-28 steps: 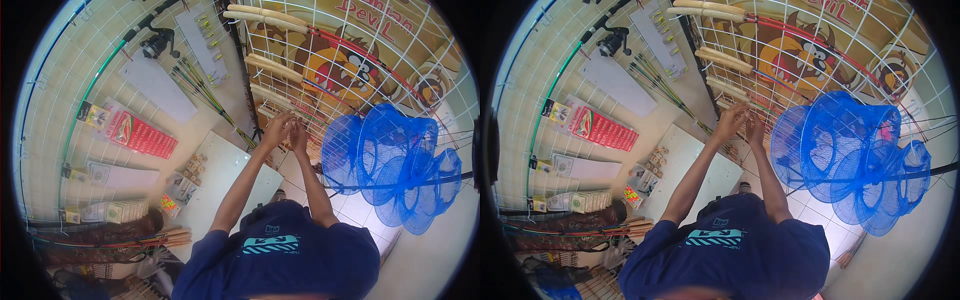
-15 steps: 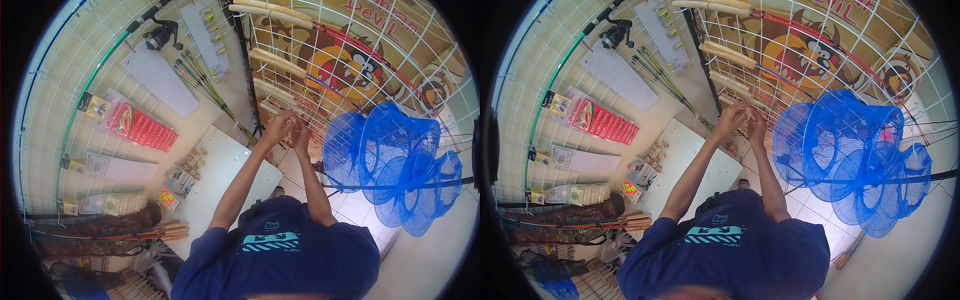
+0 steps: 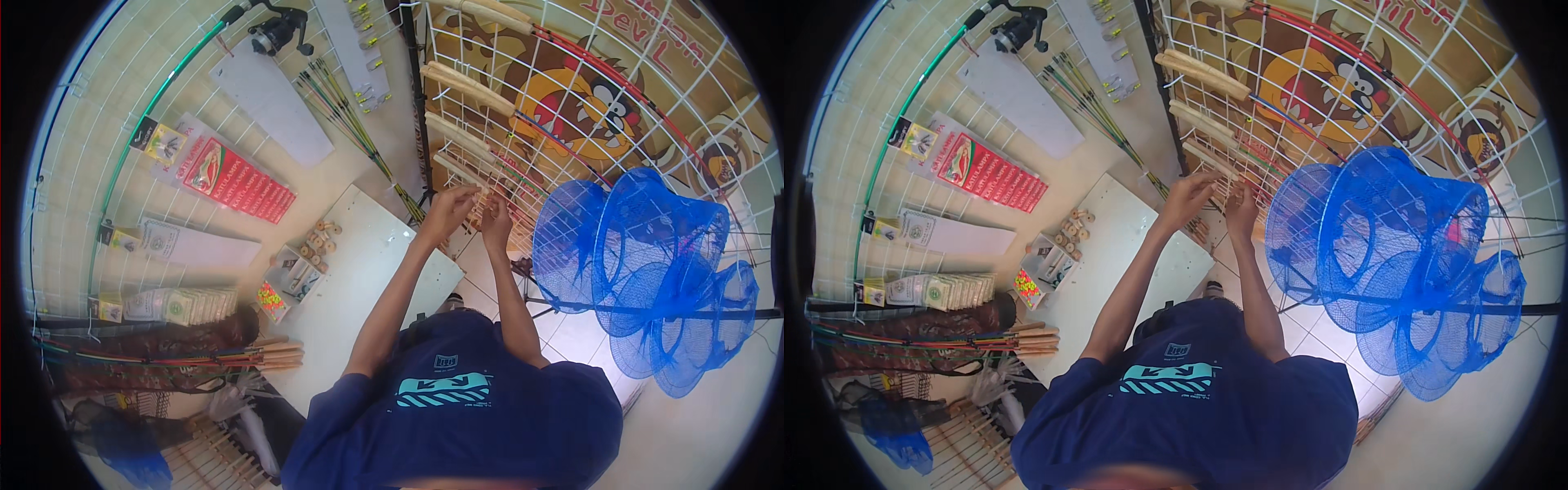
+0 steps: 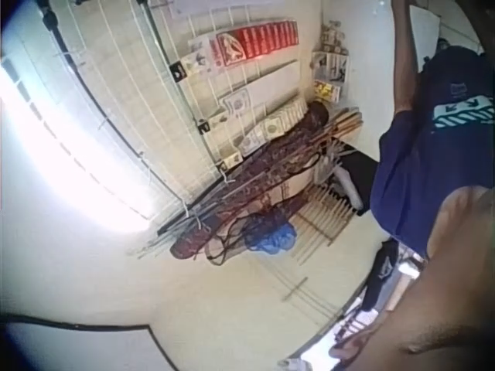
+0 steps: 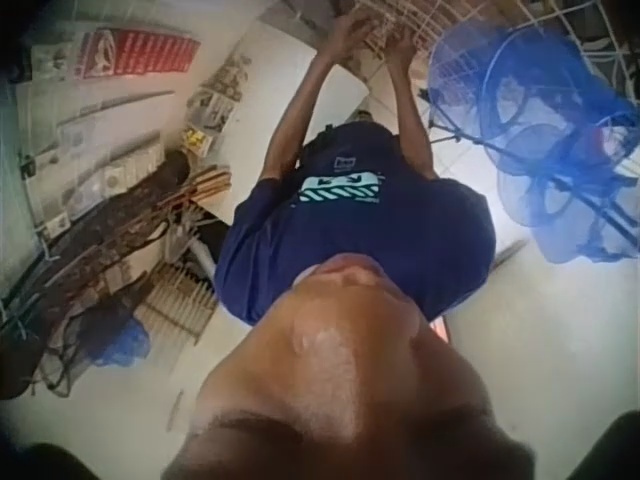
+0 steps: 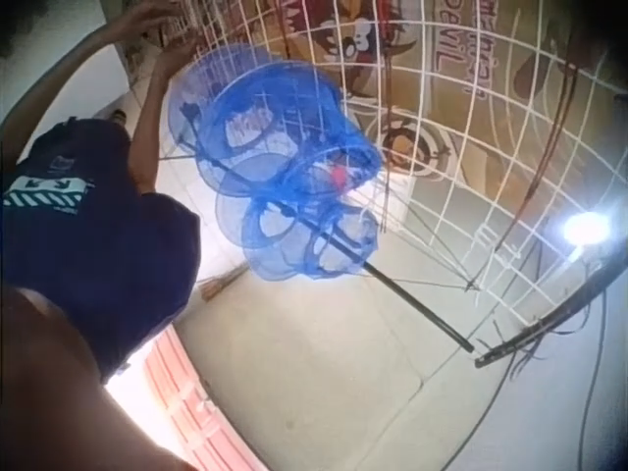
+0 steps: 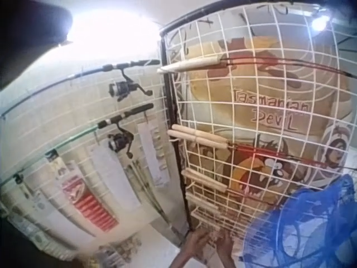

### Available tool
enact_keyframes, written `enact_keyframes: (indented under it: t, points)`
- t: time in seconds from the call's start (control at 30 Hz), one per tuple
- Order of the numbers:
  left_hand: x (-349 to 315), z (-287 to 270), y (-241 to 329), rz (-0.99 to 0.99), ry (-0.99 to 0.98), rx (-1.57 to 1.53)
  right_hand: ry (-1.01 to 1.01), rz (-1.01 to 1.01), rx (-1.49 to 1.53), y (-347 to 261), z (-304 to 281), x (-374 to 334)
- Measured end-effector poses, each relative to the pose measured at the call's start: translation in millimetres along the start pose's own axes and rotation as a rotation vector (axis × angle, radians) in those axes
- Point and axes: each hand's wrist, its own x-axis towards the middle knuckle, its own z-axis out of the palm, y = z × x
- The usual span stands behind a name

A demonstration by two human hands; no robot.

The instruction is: The recorder is tying fishing line and attaching components to a fishing rod tip section.

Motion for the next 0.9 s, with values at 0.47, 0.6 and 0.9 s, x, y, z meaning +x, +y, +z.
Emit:
enact_keyframes:
  t: [0.47, 0.6, 0.9]
  points:
    - [-184, -24, -52, -0.400, 0.505, -0.322, -0.594, 0.021, 0.099, -34, 17, -108]
    - [-251, -35, -61, -0.513, 0.754, -0.336, -0.877, 0.066, 0.171, -32, 25, -131]
    - [-415, -105, -44, -0.436, 1.428, -0.204, -0.993, 0.058, 0.257, -35, 59, -208]
